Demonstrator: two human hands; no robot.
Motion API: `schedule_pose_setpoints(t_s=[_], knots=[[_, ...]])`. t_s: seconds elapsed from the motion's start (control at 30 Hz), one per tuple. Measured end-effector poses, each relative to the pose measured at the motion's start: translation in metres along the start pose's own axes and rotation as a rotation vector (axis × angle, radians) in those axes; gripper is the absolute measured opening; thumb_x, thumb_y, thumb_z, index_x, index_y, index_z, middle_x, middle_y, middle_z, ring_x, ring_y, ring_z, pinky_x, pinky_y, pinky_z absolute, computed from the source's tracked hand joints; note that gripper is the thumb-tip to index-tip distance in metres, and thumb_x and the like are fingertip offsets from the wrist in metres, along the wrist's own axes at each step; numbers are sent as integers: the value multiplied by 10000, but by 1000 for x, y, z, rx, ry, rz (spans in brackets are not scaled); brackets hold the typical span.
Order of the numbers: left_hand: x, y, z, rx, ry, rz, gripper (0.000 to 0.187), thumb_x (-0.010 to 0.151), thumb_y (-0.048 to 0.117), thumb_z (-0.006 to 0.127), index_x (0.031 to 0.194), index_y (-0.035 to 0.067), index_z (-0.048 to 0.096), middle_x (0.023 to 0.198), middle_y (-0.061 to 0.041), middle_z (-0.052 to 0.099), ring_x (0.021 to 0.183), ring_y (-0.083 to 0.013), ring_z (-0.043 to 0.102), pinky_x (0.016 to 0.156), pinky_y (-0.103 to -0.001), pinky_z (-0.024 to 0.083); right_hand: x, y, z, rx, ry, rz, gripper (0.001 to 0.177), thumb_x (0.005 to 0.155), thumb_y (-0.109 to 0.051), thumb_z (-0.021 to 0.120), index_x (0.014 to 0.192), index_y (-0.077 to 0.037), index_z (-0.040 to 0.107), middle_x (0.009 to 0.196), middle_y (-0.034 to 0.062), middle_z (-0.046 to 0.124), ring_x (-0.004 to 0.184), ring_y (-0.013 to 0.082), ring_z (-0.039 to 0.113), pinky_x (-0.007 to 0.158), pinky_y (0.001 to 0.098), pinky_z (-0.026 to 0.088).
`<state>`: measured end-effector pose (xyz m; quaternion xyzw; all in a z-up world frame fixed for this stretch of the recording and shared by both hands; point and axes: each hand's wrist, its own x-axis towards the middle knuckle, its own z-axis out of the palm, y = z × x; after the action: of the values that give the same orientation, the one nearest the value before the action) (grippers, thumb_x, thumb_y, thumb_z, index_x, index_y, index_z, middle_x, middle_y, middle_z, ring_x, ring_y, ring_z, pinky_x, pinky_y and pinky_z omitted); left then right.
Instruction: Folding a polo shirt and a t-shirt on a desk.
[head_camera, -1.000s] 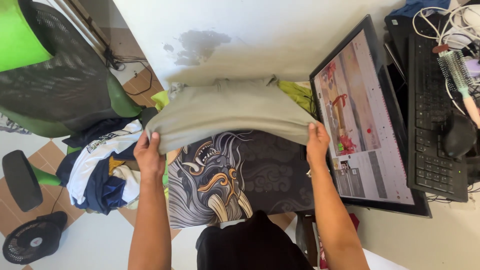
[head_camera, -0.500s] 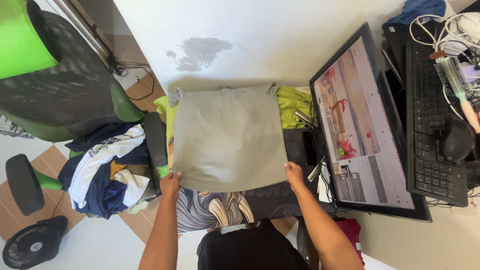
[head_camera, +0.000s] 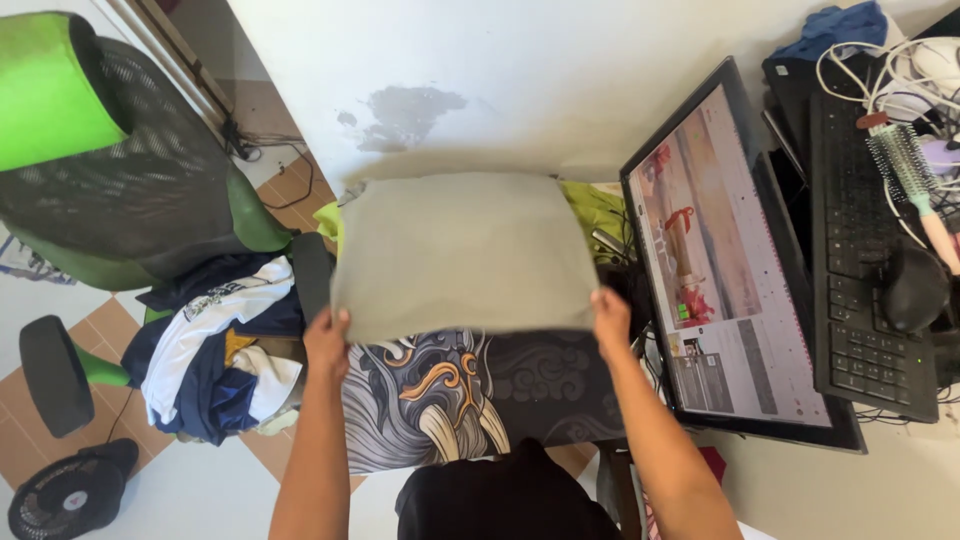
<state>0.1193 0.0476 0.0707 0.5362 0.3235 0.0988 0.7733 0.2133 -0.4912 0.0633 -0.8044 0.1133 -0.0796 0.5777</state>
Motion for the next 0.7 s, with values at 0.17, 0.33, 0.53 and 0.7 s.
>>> schedule_pose_setpoints(t_s=[0.17, 0.33, 0.53, 0.7], knots=[[12, -83, -26, 223, 134, -145, 278, 892, 138, 777, 1115, -27, 752, 845, -73, 703, 587, -132, 550, 480, -310, 409, -38, 42, 11, -53, -60, 428, 221, 995, -259, 653, 1076, -72, 740, 686, 1, 556, 513, 108, 443, 427, 315, 353], [38, -85, -9, 323, 117, -130, 255, 897, 144, 773, 1073, -41, 773, 833, -90, 693, 596, -123, 546, 492, -303, 432, -20, 31, 33, -11, -94, 432, 225, 984, -247, 644, 1085, -67, 734, 681, -17, 599, 485, 101, 476, 400, 309, 370], [57, 1, 38, -13, 61, -73, 311, 915, 111, 755, 1197, -14, 716, 971, -69, 696, 784, -166, 613, 647, -337, 502, 37, -15, 45, 60, -39, 272, 199, 1010, -263, 680, 1067, -80, 734, 747, -28, 567, 555, 78, 454, 432, 285, 373], [31, 57, 39, -269, -94, 102, 330, 948, 96, 723, 1248, -31, 668, 1140, -82, 723, 980, -175, 684, 859, -311, 572, 38, -103, 17, 364, -34, 182, 224, 997, -282, 623, 1126, -119, 704, 777, -52, 641, 601, 72, 518, 475, 250, 391]])
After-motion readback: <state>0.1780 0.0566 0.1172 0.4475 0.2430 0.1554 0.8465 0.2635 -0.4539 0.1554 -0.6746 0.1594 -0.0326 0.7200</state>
